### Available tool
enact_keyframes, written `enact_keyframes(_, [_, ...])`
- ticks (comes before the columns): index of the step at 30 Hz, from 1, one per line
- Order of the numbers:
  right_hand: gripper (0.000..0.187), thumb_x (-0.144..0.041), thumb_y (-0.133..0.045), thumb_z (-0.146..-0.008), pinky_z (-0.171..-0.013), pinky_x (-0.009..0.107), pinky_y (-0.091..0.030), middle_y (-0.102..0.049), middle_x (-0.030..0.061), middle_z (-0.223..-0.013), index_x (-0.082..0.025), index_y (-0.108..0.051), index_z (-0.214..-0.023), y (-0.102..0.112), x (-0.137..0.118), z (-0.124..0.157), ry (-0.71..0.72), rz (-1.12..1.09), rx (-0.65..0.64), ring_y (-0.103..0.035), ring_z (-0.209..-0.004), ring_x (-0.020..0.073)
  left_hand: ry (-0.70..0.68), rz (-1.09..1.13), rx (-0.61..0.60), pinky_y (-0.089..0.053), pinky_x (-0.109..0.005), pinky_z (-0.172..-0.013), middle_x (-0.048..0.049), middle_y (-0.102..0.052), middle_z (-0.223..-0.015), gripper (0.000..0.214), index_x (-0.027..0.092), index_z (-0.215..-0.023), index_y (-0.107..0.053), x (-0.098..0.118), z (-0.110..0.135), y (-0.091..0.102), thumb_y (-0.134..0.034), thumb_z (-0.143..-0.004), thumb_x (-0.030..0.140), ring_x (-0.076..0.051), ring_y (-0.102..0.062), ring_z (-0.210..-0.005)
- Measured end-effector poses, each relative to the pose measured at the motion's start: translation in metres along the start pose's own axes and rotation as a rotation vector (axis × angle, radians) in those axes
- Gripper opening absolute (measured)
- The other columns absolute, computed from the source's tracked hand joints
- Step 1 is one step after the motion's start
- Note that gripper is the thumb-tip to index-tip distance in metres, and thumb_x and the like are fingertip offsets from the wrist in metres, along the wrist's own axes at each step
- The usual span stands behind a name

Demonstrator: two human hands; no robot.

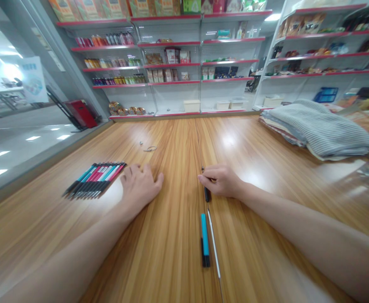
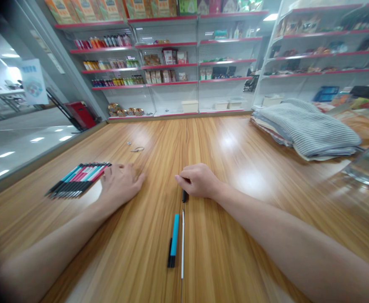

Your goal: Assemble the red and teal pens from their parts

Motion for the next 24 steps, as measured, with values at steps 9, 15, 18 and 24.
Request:
enact_keyframes(9, [0.039,-0.026,-0.047,-0.089,-0.053,0.023,-0.029,-0.042,-0.0023,-0.053,-0.017,-0.04,-0.052,-0.002,0.0,0.001,0.023,-0.011,0.003,-0.04,-0.052,0.0076,0.169,-0.108,-0.076,-0.027,-0.058,-0.091,-0.029,-0.048,-0.119,0.072,0.006,-0.115,-0.057,-0.034,-0.012,-0.018,-0.033,-0.08,0.064,-0.045,-0.041,-0.113])
enact_keyframes(15, [0.039,-0.026,-0.046,-0.09,-0.053,0.023,-0.03,-0.044,-0.0016,-0.054,-0.016,-0.042,-0.052,-0.001,0.0,0.002,0.025,-0.001,-0.012,-0.041,-0.052,0.0079,0.296,-0.091,-0.051,-0.021,-0.062,-0.094,-0.031,-0.025,-0.141,0.084,0.004,-0.129,-0.042,-0.094,-0.032,-0.012,-0.033,-0.077,0.07,-0.051,-0.018,-0.128])
enact_keyframes(18, [0.039,-0.026,-0.046,-0.089,-0.053,0.023,-0.03,-0.044,-0.0014,-0.054,-0.017,-0.041,-0.052,-0.002,-0.001,0.001,0.025,0.005,-0.023,-0.041,-0.052,0.008,0.528,-0.063,-0.186,-0.023,-0.061,-0.092,-0.0301,-0.016,-0.146,0.102,0.008,-0.138,-0.029,-0.152,-0.04,-0.025,-0.035,-0.068,0.081,-0.052,-0.018,-0.127])
enact_keyframes(24, [0.038,-0.027,-0.046,-0.089,-0.053,0.023,-0.029,-0.043,-0.0018,-0.054,-0.017,-0.039,-0.053,-0.005,-0.001,-0.002,0.019,0.002,-0.041,-0.04,-0.052,0.0078,0.574,-0.121,-0.335,-0.026,-0.062,-0.086,-0.0263,-0.028,-0.143,0.099,0.02,-0.139,-0.031,-0.178,-0.048,-0.046,-0.019,-0.067,0.088,-0.05,-0.027,-0.123])
Point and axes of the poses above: each hand's wrist, its own z-axis away from the middle knuckle, its own y-axis out of the back of the hand, x = y × z, the point moved 8 cm from there along -z, towards the middle knuckle
